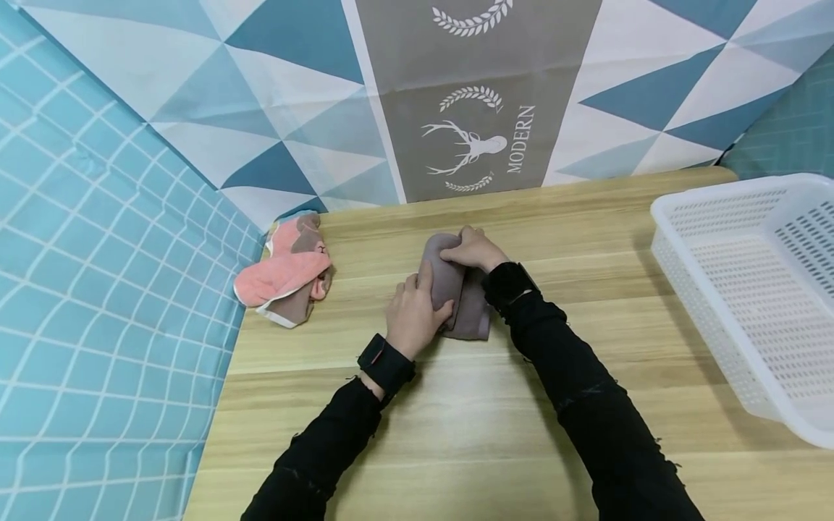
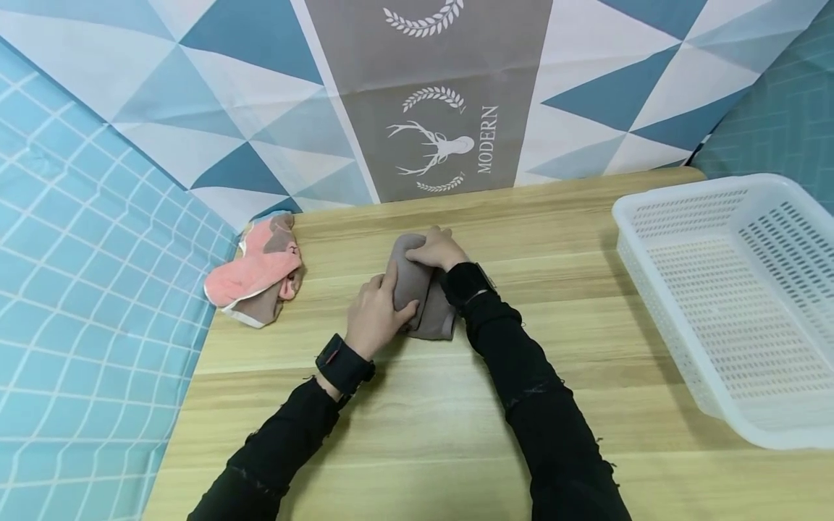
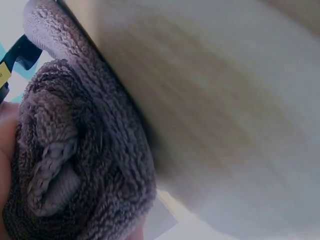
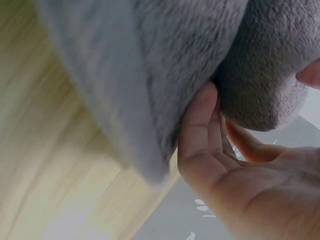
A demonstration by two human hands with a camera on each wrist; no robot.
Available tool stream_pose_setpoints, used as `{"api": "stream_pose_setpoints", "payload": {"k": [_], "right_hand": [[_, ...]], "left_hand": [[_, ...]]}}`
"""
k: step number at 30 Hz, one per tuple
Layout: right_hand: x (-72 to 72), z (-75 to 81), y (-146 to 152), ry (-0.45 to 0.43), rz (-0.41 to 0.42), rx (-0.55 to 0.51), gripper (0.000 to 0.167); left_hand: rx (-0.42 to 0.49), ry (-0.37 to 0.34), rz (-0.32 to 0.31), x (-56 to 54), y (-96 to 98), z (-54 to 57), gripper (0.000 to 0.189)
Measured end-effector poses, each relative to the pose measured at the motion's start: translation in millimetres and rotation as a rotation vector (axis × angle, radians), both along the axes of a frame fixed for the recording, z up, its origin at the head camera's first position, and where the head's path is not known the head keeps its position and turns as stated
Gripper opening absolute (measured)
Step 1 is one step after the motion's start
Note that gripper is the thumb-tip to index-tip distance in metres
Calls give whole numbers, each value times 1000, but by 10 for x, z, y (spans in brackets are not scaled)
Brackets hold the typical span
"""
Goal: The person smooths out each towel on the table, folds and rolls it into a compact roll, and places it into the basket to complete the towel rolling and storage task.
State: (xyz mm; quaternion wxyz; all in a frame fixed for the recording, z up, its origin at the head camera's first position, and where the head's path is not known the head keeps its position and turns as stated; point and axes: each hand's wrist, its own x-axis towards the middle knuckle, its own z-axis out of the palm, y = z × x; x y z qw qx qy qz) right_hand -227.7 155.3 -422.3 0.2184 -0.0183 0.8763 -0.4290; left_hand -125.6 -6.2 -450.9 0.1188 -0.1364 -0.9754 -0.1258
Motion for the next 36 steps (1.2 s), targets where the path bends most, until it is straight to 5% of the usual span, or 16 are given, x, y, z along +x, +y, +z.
{"api": "stream_pose_setpoints", "payload": {"k": [8, 14, 19, 24, 28, 32, 36], "right_hand": [[-3, 25, 67, 30, 21, 3, 68], [4, 43, 135, 88, 33, 66, 50], [12, 99, 172, 66, 83, 59, 51], [29, 138, 208, -52, 51, -149, 38], [33, 120, 270, -81, 11, -240, 42], [51, 71, 325, -79, 30, -199, 51], [67, 44, 382, -56, 39, -153, 48]], "left_hand": [[-116, 107, 11, 7, 106, 5, 78], [-205, 148, 22, -12, 178, 33, 76], [-341, 361, 61, 15, 253, -14, 45], [-416, 533, 70, 30, 326, -50, 43], [-433, 470, 23, 51, 329, -85, 41], [-436, 378, -29, 79, 324, -101, 47], [-423, 386, -67, 107, 346, -86, 49]]}}
